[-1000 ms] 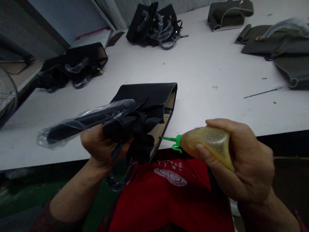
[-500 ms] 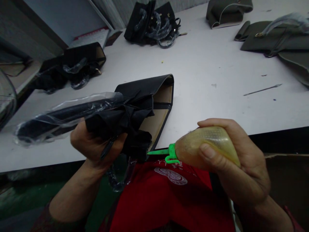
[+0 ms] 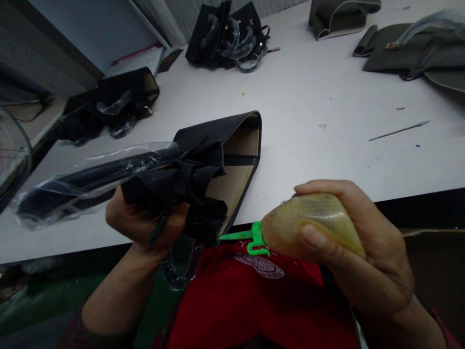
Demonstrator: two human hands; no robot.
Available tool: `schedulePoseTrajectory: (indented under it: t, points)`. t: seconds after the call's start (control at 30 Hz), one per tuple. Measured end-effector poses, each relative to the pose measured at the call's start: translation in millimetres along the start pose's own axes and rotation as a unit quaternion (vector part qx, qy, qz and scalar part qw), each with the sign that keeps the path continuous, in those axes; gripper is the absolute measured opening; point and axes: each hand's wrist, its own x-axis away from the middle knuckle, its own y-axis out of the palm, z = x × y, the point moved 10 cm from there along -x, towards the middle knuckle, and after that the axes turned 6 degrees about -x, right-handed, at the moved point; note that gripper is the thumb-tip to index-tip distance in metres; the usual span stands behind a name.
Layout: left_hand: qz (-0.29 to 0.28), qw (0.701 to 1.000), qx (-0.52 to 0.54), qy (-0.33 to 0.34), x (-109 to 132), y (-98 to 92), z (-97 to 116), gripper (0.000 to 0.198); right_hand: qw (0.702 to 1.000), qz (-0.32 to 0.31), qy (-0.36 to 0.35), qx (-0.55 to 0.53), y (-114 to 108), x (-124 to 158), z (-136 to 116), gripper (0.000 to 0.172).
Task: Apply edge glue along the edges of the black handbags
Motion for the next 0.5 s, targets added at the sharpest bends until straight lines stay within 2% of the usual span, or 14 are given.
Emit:
schedulePoseTrajectory:
  t: [0.13, 0.23, 0.43, 0.5]
  points:
    - [0.049, 0.997, -0.012, 0.057, 1.8, -10.1, 10.6, 0.041, 1.0, 0.024, 0.007, 0.007, -7.8, -0.8, 2.3, 0.026]
    - [0.055, 0.997, -0.002, 0.061, 3.2, -9.1, 7.0, 0.042, 0.999, 0.045, 0.014, 0.0, -10.5, -1.0, 6.1, 0.026]
    - [0.078, 0.994, 0.021, 0.074, 1.9, -9.7, 12.6, 0.033, 1.0, 0.001, 0.002, -0.015, -5.2, 2.0, 4.8, 0.029]
    - [0.078, 0.994, 0.031, 0.072, 0.9, -10.5, 16.1, 0.031, 1.0, 0.023, 0.012, -0.005, -11.6, 2.0, 8.1, 0.027]
